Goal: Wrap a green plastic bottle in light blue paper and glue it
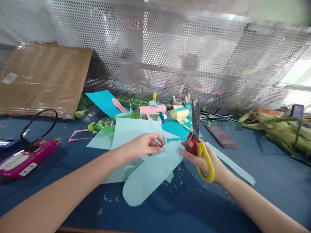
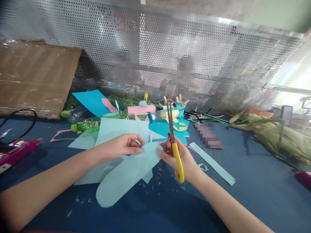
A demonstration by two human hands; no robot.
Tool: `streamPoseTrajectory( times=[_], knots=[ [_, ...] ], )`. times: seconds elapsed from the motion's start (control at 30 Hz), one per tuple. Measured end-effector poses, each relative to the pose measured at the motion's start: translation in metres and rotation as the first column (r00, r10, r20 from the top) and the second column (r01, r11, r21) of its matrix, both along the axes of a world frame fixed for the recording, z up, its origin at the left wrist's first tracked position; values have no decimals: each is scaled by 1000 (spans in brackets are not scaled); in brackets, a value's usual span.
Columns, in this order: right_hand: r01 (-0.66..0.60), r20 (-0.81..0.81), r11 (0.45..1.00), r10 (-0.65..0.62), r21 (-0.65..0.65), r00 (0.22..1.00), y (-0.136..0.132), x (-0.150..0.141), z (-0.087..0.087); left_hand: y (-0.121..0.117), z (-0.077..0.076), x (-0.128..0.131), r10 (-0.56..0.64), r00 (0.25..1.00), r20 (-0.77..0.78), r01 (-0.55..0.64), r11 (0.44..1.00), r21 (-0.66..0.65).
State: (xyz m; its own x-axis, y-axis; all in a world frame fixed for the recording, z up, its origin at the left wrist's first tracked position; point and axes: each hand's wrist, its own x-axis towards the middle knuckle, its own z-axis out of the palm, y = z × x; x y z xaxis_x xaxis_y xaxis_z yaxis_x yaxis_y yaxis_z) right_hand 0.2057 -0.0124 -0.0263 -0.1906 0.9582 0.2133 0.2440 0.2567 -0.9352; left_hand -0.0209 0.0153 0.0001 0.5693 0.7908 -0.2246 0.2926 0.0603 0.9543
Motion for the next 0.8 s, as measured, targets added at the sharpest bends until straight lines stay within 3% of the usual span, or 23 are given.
streamPoseTrajectory(
  times=[0.23,0.4,0.57,0.63,0.7,0.73,0.8],
  knots=[
    [184,-123,982,-187,-32,975,16,14,-10,-3,-3,2,-149,988,-43,137,968,-211],
    [138,-240,982,-165,-127,957,20,16,-10,-1,-4,2,35,999,10,-33,992,-122],
    [119,40,987,-116,-105,992,17,20,-6,1,-7,3,130,989,63,-119,980,-157],
    [191,233,981,-179,-33,956,17,26,-5,2,-8,2,195,977,84,-177,967,-182],
    [247,430,967,-252,68,867,20,32,-7,4,-10,-1,272,957,101,-249,948,-196],
    [255,481,963,-266,89,835,22,35,-9,6,-10,-2,304,946,113,-278,939,-201],
    [245,455,968,-241,51,857,26,39,-14,8,-11,-4,319,935,157,-284,935,-212]
  ],
)
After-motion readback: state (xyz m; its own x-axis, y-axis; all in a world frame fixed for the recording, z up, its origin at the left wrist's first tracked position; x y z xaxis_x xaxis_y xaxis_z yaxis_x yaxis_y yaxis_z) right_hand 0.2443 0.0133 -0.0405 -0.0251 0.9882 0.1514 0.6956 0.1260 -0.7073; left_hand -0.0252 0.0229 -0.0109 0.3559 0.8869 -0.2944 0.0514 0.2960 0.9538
